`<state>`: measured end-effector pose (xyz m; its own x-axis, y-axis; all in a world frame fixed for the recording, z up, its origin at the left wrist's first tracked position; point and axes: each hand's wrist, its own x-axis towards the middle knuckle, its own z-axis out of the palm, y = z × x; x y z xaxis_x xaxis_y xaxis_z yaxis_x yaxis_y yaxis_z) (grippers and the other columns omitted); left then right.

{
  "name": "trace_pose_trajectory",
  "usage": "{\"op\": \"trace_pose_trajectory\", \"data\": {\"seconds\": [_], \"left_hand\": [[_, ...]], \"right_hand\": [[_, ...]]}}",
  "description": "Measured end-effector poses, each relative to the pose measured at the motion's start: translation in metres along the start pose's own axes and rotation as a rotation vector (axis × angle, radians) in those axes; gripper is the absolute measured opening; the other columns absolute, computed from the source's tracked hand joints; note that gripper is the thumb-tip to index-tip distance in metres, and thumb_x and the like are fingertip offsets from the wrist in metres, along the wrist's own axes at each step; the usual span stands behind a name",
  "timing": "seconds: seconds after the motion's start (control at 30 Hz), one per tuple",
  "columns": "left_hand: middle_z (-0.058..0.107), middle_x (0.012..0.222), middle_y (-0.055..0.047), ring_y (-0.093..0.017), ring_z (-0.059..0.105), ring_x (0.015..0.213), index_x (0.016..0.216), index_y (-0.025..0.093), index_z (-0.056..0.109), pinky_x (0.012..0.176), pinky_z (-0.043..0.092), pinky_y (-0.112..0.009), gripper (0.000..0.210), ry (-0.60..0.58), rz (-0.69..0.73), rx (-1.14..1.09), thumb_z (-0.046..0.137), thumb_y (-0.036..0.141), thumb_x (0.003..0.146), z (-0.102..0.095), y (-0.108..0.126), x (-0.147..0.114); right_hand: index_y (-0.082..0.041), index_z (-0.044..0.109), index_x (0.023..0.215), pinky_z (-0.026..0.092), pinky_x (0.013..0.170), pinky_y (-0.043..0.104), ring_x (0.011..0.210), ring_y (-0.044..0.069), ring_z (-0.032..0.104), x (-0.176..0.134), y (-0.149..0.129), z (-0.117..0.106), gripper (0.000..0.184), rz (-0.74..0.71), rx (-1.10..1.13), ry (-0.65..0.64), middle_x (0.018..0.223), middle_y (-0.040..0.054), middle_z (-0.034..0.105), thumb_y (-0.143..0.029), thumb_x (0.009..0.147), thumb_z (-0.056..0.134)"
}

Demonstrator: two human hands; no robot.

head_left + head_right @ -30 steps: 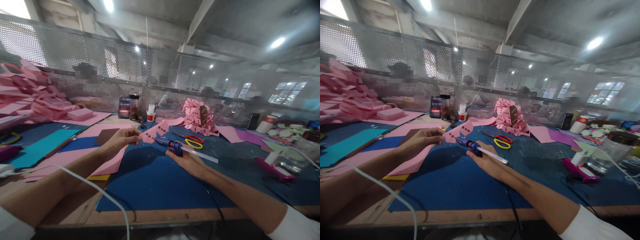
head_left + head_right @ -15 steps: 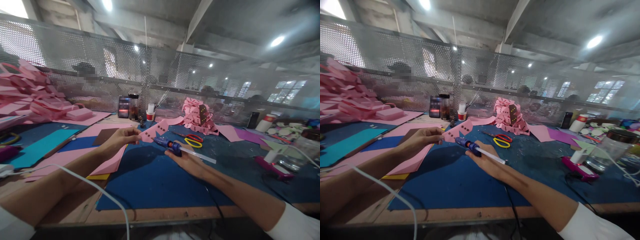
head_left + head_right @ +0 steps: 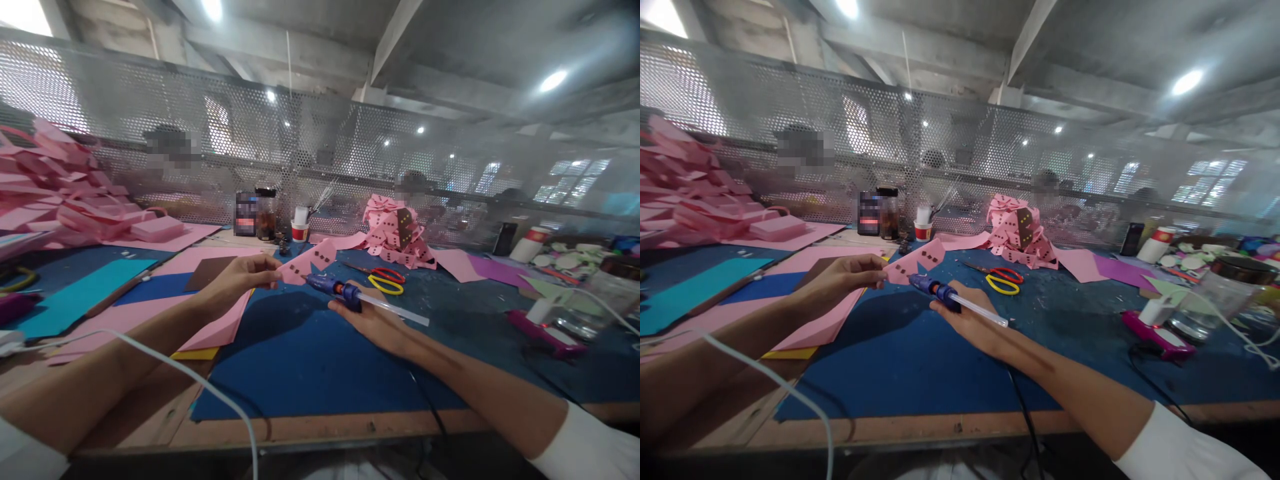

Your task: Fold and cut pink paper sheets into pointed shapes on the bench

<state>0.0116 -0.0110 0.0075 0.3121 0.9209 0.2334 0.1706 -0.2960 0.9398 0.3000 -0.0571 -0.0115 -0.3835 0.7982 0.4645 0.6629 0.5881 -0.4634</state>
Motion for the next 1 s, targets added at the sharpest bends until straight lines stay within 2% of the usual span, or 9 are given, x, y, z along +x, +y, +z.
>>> {"op": "trace_pose_trajectory", "data": {"seconds": [0.83, 1.0], "left_hand": [[0.067, 0.076, -0.001, -0.015, 0.059, 0.076, 0.091, 0.018, 0.07, 0.074, 0.044, -0.028, 0.024, -0.018, -0.001, -0.024, 0.078, 0.038, 0.079, -0.0025, -0.0039, 0.0008], [0.067, 0.077, -0.001, -0.014, 0.058, 0.075, 0.089, 0.018, 0.071, 0.074, 0.043, -0.027, 0.022, -0.017, 0.005, -0.03, 0.078, 0.036, 0.08, -0.0028, -0.0046, 0.0]], "right_hand": [[-0.02, 0.058, 0.094, 0.039, 0.065, 0.029, 0.071, 0.019, 0.056, -0.0004, 0.0024, 0.0012, 0.034, 0.045, -0.054, -0.016, 0.08, 0.0025, 0.064, -0.054, 0.094, 0.055], [-0.02, 0.06, 0.101, 0.041, 0.069, 0.03, 0.076, 0.02, 0.058, -0.0008, -0.0007, -0.0014, 0.034, 0.051, -0.039, -0.04, 0.084, 0.0039, 0.066, -0.053, 0.096, 0.053]]}}
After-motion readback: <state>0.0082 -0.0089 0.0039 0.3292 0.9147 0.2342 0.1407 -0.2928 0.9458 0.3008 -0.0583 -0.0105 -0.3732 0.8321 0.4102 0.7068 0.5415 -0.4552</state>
